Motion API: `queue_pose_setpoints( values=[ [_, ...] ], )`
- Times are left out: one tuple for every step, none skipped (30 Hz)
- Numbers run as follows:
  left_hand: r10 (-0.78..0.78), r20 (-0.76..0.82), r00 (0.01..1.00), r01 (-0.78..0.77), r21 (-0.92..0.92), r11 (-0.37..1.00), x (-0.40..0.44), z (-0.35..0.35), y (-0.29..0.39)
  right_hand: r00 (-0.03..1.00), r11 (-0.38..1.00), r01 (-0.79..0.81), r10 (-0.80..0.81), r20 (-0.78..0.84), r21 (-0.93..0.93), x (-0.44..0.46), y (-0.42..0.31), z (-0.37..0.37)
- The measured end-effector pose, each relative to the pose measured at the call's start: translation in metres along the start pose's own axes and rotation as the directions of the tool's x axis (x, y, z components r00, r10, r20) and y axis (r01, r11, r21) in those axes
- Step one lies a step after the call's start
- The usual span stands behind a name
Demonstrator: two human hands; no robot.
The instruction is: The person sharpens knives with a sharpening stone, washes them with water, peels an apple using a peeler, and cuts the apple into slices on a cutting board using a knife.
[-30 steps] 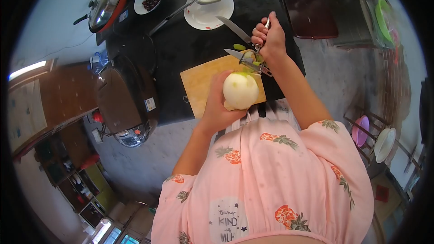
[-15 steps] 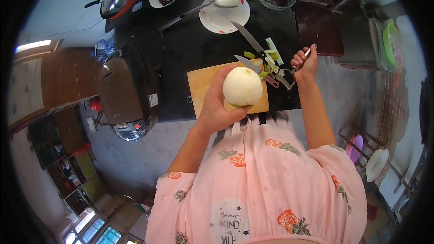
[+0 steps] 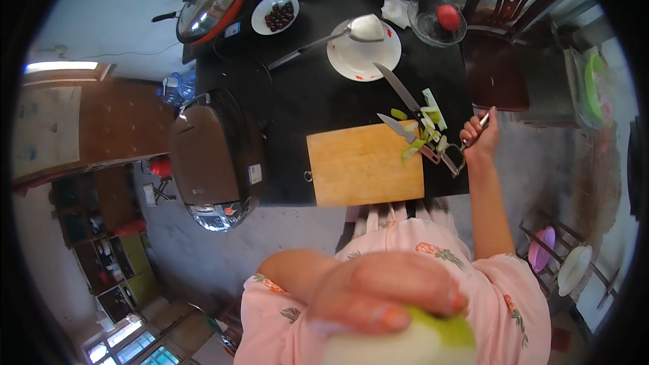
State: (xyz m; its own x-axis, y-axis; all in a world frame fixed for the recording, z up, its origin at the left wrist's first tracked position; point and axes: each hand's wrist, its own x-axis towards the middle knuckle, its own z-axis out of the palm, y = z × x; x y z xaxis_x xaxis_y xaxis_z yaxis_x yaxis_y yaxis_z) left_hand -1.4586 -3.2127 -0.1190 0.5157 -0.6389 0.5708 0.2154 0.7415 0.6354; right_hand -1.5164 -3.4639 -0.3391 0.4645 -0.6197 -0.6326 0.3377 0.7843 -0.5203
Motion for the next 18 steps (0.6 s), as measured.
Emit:
queue_pose_setpoints(
  values=[
    [0.050,-0.011,0.999,-0.051,-0.026,0.998,0.003,0.003,0.001,1.000,1.000,-0.003,0.003,-0.025,-0.002,0.001,0.001,-0.003],
    [0.100,-0.022,0.995,-0.101,-0.050,0.994,0.006,0.007,0.002,0.999,1.000,-0.005,0.005,-0.040,-0.011,-0.002,0.002,-0.005],
    [0.082,-0.055,0.995,-0.085,-0.045,0.995,0.009,0.010,0.004,0.999,1.000,-0.002,0.002,-0.044,-0.012,-0.002,0.003,-0.004],
    [0.058,-0.093,0.994,-0.063,-0.043,0.997,0.011,0.013,0.007,0.998,1.000,-0.001,0.000,-0.055,-0.014,-0.002,0.004,-0.004],
    [0.028,-0.135,0.991,-0.034,-0.048,0.998,0.011,0.016,0.010,0.999,1.000,0.001,-0.002,-0.045,-0.009,-0.003,0.007,-0.006],
    [-0.001,-0.178,0.984,-0.009,-0.057,0.998,0.011,0.019,0.012,0.999,1.000,0.006,-0.007,-0.037,-0.008,-0.004,0.006,-0.007],
    [-0.031,-0.222,0.975,0.016,-0.068,0.998,0.011,0.021,0.013,0.999,1.000,0.012,-0.012,-0.029,-0.008,-0.003,0.006,-0.007],
    [-0.058,-0.225,0.973,0.044,-0.064,0.997,0.010,0.021,0.015,1.000,1.000,0.020,-0.020,-0.012,0.012,-0.002,0.006,-0.006],
    [-0.084,-0.229,0.970,0.072,-0.060,0.996,0.009,0.020,0.017,1.000,1.000,0.012,-0.012,-0.011,0.018,-0.006,0.006,-0.009],
    [-0.084,-0.160,0.984,0.079,-0.035,0.996,0.016,0.008,0.016,1.000,0.999,0.022,-0.023,0.011,0.031,-0.003,0.004,-0.007],
    [-0.038,-0.136,0.990,0.037,-0.011,0.999,0.018,0.005,0.013,1.000,0.999,0.024,-0.024,0.019,0.027,0.000,0.002,-0.009],
    [0.008,-0.112,0.994,-0.007,0.010,1.000,0.021,0.002,0.010,1.000,0.999,0.031,-0.031,0.005,0.021,-0.001,0.002,-0.012],
    [0.097,-0.144,0.985,-0.093,0.033,0.995,0.020,0.007,0.004,0.999,0.999,0.043,-0.043,-0.003,0.017,0.001,0.001,-0.011],
    [0.104,-0.217,0.971,-0.104,0.015,0.994,0.022,0.012,0.002,0.998,0.998,0.060,-0.060,-0.007,0.017,0.004,-0.001,-0.008],
    [0.112,-0.288,0.951,-0.117,0.000,0.993,0.023,0.017,0.000,0.995,0.996,0.088,-0.089,-0.036,-0.025,0.003,-0.001,-0.006],
    [0.034,-0.391,0.920,-0.060,-0.055,0.997,0.028,0.022,0.004,0.987,0.985,0.137,-0.145,-0.074,-0.104,0.004,-0.002,-0.001],
    [0.016,-0.431,0.902,-0.050,-0.068,0.996,0.031,0.020,0.003,0.974,0.966,0.187,-0.205,-0.091,-0.177,0.010,-0.001,0.007],
    [-0.002,-0.470,0.883,-0.041,-0.081,0.996,0.034,0.018,0.002,0.956,0.938,0.220,-0.263,-0.134,-0.269,0.009,-0.002,0.005]
  ],
)
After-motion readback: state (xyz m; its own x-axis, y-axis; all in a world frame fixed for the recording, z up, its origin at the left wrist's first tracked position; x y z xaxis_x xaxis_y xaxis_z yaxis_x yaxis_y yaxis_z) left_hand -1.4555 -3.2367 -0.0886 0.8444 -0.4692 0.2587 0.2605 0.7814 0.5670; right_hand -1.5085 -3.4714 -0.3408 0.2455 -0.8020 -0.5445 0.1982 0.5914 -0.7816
